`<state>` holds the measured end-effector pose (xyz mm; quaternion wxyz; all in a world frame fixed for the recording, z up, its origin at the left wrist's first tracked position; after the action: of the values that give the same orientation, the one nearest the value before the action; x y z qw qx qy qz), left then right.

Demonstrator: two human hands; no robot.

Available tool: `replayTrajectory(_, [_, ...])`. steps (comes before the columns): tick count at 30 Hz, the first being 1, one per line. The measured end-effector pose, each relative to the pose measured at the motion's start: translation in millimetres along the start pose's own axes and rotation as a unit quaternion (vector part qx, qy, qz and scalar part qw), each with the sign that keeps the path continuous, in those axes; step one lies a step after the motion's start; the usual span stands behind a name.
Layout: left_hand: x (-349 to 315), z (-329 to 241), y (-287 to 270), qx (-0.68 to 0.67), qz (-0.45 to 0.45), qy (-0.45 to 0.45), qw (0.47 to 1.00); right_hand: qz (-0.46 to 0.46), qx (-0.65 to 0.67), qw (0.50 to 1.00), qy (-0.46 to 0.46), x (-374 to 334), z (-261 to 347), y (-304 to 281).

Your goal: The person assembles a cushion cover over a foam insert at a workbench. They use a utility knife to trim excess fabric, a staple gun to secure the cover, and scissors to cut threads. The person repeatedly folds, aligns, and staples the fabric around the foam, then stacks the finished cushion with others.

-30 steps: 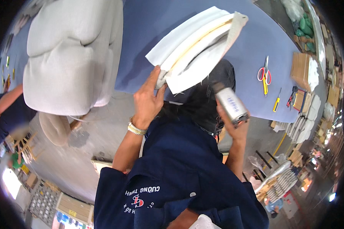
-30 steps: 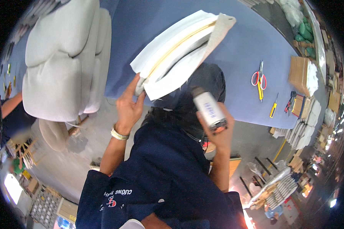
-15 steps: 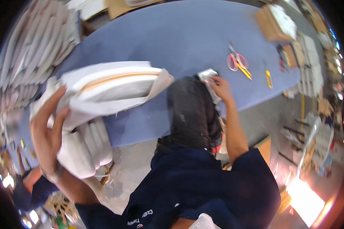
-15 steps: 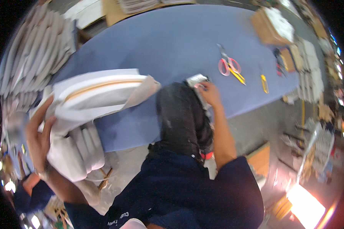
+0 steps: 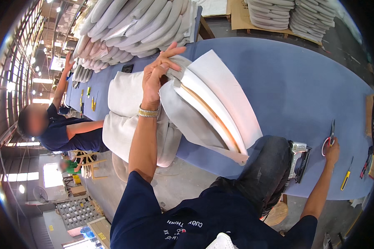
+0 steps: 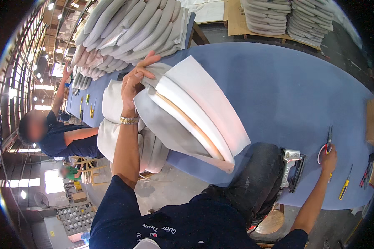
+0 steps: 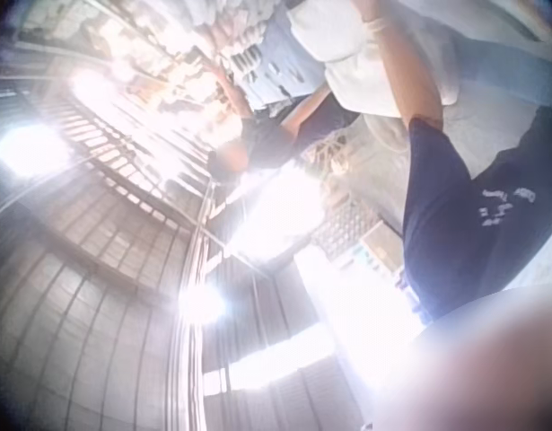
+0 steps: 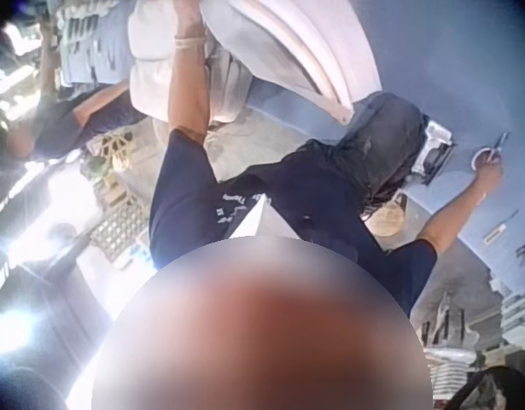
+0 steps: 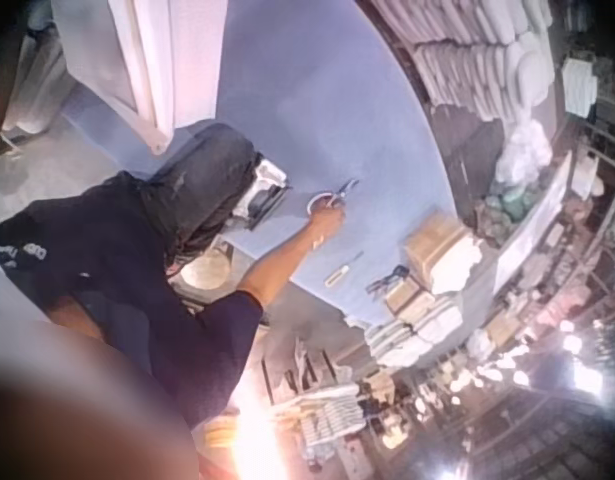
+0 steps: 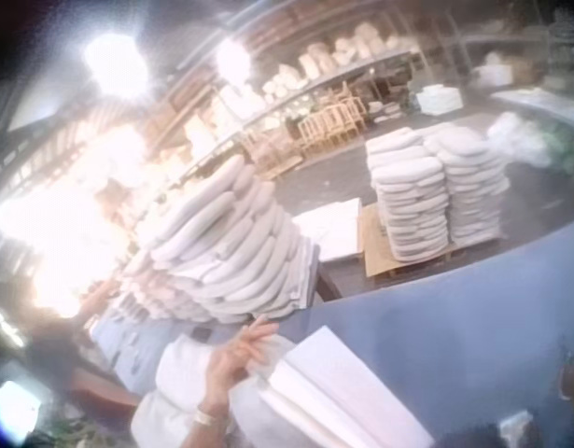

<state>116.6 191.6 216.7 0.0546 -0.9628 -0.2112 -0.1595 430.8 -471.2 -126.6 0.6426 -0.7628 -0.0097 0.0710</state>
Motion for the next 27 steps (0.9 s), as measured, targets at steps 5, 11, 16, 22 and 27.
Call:
replayTrajectory(5, [-8, -7, 19, 0.040, 0.012, 0.011, 0.999, -0.048, 0.017, 0.999, -0.016, 23, -41, 10])
replayTrajectory(11, [-33, -33, 32, 0.165, 0.064, 0.009, 0.984, 0.060, 0.549, 0.833, 0.033, -46, 44, -83])
replayTrajectory(16, [-39, -42, 43, 0.189, 0.105, 0.000, 0.976, 0.147, 0.646, 0.712, -0.233, -180, 212, -240])
replayTrajectory(22, [-47, -54, 47, 0.186, 0.143, -0.003, 0.972, 0.218, 0.545, 0.622, -0.519, -256, 328, -328])
replayTrajectory(27, [-55, -58, 44, 0.184, 0.155, 0.021, 0.970, 0.195, 0.449, 0.676, -0.551, -268, 350, -335])
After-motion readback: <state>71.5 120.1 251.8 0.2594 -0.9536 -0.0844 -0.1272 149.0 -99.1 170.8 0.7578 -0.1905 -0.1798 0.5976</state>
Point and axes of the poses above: each hand's wrist, its own x-axis towards the middle knuckle, its own y-axis out of the palm, z = x × y, the point moved 6 cm from there along x, towards the middle knuckle, and after that the axes turned 14 degrees about -x, right-handed, at the moved point
